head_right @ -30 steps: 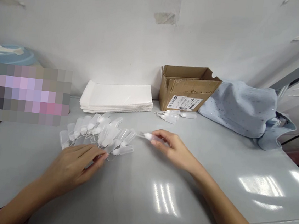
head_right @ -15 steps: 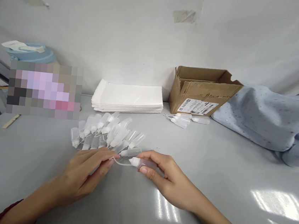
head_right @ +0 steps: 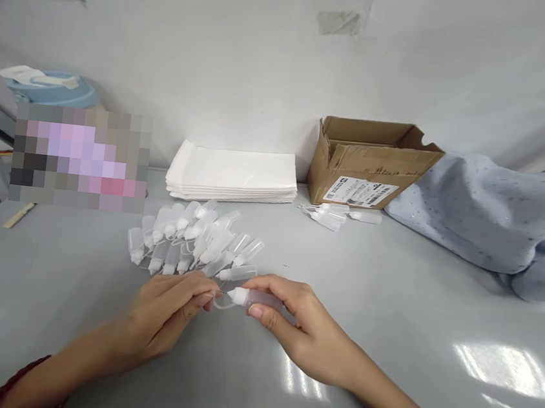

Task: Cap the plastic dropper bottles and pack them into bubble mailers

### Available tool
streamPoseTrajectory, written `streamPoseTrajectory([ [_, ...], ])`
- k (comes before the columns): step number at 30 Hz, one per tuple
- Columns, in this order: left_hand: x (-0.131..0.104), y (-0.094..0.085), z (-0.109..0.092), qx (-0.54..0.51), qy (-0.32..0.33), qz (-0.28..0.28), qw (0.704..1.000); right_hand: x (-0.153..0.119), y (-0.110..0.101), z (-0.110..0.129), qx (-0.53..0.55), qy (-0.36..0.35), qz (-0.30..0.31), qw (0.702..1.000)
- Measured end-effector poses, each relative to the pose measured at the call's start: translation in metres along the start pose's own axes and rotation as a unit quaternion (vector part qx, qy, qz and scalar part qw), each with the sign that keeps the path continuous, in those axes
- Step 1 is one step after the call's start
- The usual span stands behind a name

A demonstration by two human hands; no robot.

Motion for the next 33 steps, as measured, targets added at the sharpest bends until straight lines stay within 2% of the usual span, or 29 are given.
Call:
streamPoseTrajectory([
  [5,-0.0012,0.001,-0.0004,-0.019,0.026,-0.012,0.999,0.0003,0.0013,0.001,-0.009,-0.016,0.001,1.0],
  [17,-0.0018,0.0009,0.0017,-0.02,0.002,0.001,1.0,-0.0007,0.0033,0.0001,0.011,-0.009,0.014,1.0],
  [33,-0.0039,0.0041,-0.0006,-0.014,0.027,0.008,0.999,-0.001,-0.0006,0.0073,-0.024,-0.038,-0.01,0.999],
])
Point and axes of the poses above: each hand's wrist, its own x-axis towards the middle knuckle, its own y-axis out of the palm, z = x × y, the point moved 7 cm from there along x, towards the middle knuckle, and after that the axes turned 12 degrees about -x, right-handed, at the moved point
